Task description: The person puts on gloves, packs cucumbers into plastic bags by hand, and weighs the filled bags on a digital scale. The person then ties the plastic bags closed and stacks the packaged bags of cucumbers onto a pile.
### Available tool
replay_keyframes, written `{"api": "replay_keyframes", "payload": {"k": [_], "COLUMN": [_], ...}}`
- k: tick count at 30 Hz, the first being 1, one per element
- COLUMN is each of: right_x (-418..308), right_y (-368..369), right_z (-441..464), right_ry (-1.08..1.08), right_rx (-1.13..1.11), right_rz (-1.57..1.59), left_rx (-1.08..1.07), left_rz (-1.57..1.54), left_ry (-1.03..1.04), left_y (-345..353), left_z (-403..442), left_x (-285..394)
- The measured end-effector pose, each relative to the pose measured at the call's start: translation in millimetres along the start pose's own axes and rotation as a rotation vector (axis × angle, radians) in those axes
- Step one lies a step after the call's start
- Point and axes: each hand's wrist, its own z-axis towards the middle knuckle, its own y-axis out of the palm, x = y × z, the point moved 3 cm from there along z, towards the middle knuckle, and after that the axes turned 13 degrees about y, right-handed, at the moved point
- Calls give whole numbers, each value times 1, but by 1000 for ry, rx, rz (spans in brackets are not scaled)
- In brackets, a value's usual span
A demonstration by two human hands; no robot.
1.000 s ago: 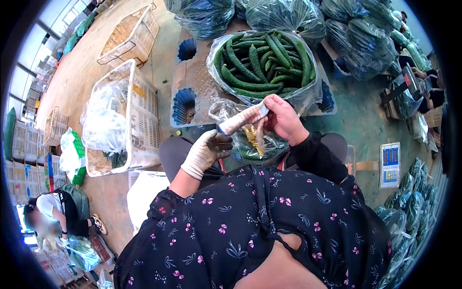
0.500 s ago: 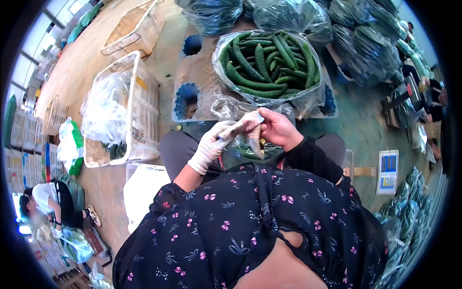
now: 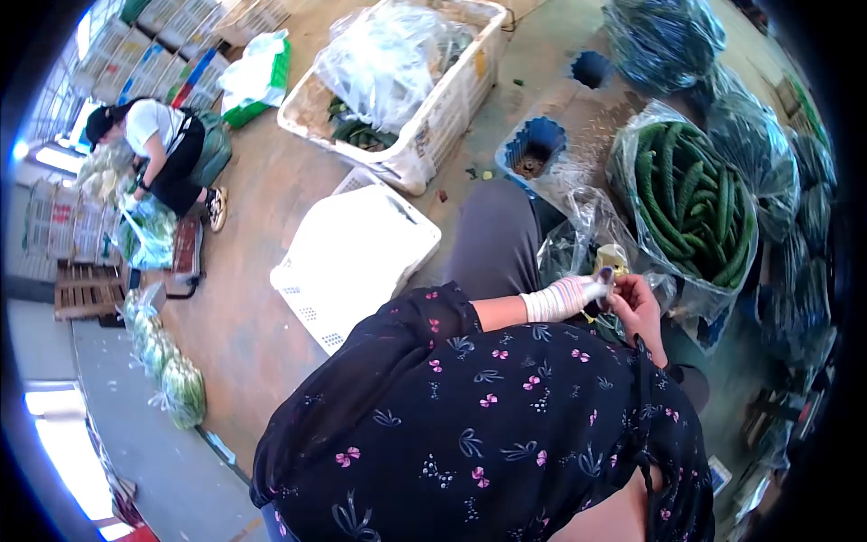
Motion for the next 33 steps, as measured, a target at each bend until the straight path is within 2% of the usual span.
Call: {"api": "replay_keyframes", "payload": {"k": [1,4,5,7,8,10,11,13,14,15,16,17,18,20,22,23,24,25,26,28,30,32,33], "right_x": [-3,-14,-11,-21,-26,-25,-24,-26,-29,-36,-42,-42,-38,-28,-13,-9,-4,-3,-3,-18,-28,-33,-39], "right_y": [4,14,14,19,21,22,21,21,18,20,25,27,28,30,24,20,15,10,7,1,-3,-3,-9], "right_z": [3,11,16,19,19,25,27,29,27,23,17,12,9,2,-4,-7,-11,-14,-18,-28,-33,-35,-37], "right_ry": [-10,109,85,51,15,-7,-26,-68,-84,-85,-83,-70,-60,88,99,133,164,171,172,-4,-64,-127,-45], "right_rx": [31,-92,-58,-31,5,4,13,-10,-28,-35,-34,-40,-57,-114,-73,-15,40,122,138,253,261,138,148], "right_rz": [-81,-32,-123,-246,-356,-432,-499,-478,-501,-485,-466,-482,-493,-394,-371,-290,-209,-248,-237,-292,-368,-305,-363], "left_rx": [-41,-120,-106,-36,-29,-120,-188,73,98,128,144,119,114,-48,-163,-133,-133,-157,-180,-194,-215,-222,-236], "left_rz": [103,268,261,127,120,252,736,537,413,396,515,610,506,513,470,253,187,286,388,417,447,266,305], "left_ry": [143,139,141,-19,-17,229,455,298,415,267,234,263,263,226,348,142,53,51,52,90,135,19,-34], "left_y": [0,-11,-14,-18,-22,-24,-25,-33,-37,-40,-43,-43,-38,-32,-25,-23,-21,-19,-16,-7,4,17,22], "left_z": [1,-4,-8,-14,-12,-4,-5,-12,-14,-12,-13,-14,-16,-16,-13,-11,-7,-2,2,12,22,31,34], "left_x": [0,0,7,13,4,-5,2,8,16,21,28,38,38,21,3,-4,-7,-7,-7,-7,-5,10,22]}}
